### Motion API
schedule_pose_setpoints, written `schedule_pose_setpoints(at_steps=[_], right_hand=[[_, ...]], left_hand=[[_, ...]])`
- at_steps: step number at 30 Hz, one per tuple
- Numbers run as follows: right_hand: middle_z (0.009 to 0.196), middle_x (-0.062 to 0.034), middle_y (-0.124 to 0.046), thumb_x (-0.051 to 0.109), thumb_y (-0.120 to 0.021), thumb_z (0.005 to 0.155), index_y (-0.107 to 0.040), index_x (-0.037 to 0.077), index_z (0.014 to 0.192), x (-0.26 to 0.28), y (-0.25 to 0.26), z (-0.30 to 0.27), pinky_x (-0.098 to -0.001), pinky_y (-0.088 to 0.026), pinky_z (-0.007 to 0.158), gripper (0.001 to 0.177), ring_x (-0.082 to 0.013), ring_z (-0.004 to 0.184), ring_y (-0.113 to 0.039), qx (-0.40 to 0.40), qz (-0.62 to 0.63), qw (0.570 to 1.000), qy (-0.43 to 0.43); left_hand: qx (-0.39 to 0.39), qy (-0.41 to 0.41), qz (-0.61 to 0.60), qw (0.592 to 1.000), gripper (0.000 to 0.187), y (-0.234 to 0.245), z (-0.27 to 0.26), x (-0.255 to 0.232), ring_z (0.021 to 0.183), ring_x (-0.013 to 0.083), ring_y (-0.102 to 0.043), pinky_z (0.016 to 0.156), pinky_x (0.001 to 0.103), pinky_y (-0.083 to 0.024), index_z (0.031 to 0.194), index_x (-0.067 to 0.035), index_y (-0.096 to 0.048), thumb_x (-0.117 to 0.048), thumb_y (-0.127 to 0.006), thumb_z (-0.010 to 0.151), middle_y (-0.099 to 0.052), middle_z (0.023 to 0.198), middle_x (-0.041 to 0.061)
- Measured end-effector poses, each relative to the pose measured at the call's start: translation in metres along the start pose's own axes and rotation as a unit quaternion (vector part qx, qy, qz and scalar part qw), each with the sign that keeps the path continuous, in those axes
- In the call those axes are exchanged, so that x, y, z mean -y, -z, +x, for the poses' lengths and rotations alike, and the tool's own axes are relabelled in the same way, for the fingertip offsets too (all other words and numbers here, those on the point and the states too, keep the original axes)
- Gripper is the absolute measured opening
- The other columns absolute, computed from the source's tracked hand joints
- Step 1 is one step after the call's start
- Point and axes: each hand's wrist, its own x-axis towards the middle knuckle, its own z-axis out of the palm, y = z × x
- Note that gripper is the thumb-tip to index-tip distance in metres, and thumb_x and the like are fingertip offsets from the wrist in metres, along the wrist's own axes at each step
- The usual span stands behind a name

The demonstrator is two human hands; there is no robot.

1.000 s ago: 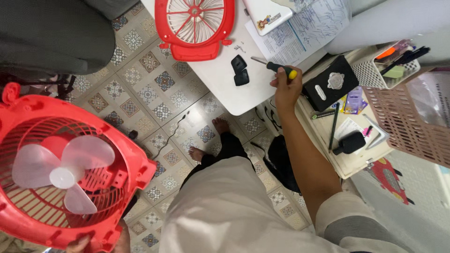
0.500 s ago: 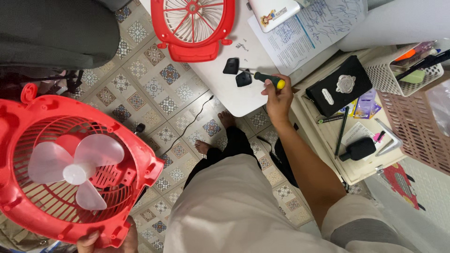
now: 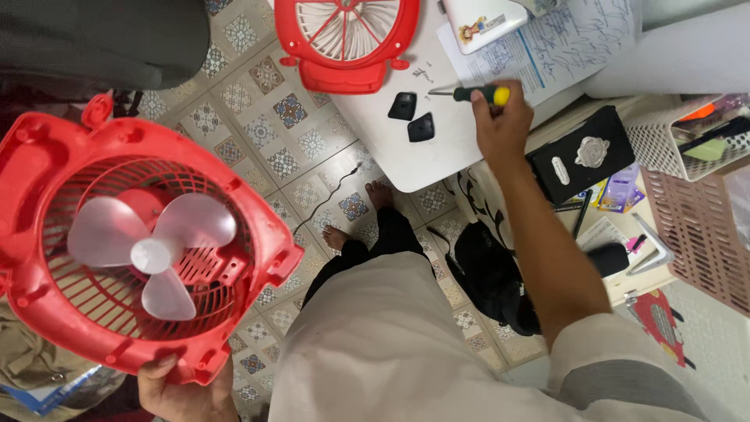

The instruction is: The person reassembles a red portable electric fan by inserting the fan blade into the motor housing, securing the rear grille with multiple screws using a screwdriver, and attaching the front grille cover.

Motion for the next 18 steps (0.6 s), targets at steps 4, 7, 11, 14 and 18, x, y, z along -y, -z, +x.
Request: schedule_pose_setpoints(at_steps=[4,7,11,14,18], right_hand=[[0.08,-0.0102,-0.067,0.014,-0.079,0.102,-0.059,-0.001,0.11,0.013,0.0,0.027,-0.0319,-0.052,0.063,0.026,-0.0182,0.066,-0.065,0.058,-0.039,0.994,0.086],[0.074,-0.0113,-0.066,0.016,-0.08,0.101,-0.06,0.0,0.107,0.025,-0.002,0.039,-0.0345,-0.052,0.061,0.027,-0.0229,0.063,-0.066,0.102,-0.077,0.985,0.114],[0.075,-0.0124,-0.067,0.017,-0.079,0.101,-0.058,-0.002,0.107,0.034,-0.004,0.054,-0.0359,-0.054,0.061,0.029,-0.0253,0.065,-0.07,0.138,-0.09,0.974,0.156],[0.077,-0.014,-0.068,0.018,-0.079,0.101,-0.058,-0.002,0.105,0.037,-0.004,0.06,-0.036,-0.055,0.062,0.029,-0.0264,0.068,-0.072,0.159,-0.101,0.967,0.169],[0.077,-0.0142,-0.069,0.019,-0.079,0.102,-0.058,-0.002,0.105,0.039,-0.005,0.065,-0.0353,-0.056,0.063,0.029,-0.026,0.069,-0.073,0.174,-0.106,0.964,0.169]], left_hand=[[-0.021,0.001,-0.02,1.0,0.09,-0.001,0.003,0.005,0.144,0.039,-0.053,0.125,0.061,-0.039,0.163,-0.004,-0.038,-0.015,-0.064,0.077,-0.051,0.154,0.017],[-0.004,-0.008,-0.012,1.0,0.09,0.0,0.001,0.008,0.147,0.0369,-0.051,0.127,0.059,-0.036,0.164,-0.005,-0.039,-0.014,-0.064,0.078,-0.051,0.157,0.015],[-0.019,-0.004,-0.007,1.0,0.087,0.004,-0.002,0.009,0.145,0.0368,-0.051,0.127,0.06,-0.035,0.162,-0.005,-0.041,-0.015,-0.063,0.078,-0.052,0.155,0.014],[-0.018,-0.003,-0.017,1.0,0.088,0.006,-0.004,0.011,0.146,0.0351,-0.051,0.126,0.061,-0.036,0.162,-0.006,-0.04,-0.014,-0.062,0.078,-0.052,0.156,0.013],[-0.047,0.004,-0.011,0.999,0.086,0.012,-0.005,0.013,0.141,0.0358,-0.054,0.122,0.061,-0.04,0.16,-0.006,-0.042,-0.013,-0.06,0.077,-0.054,0.152,0.014]])
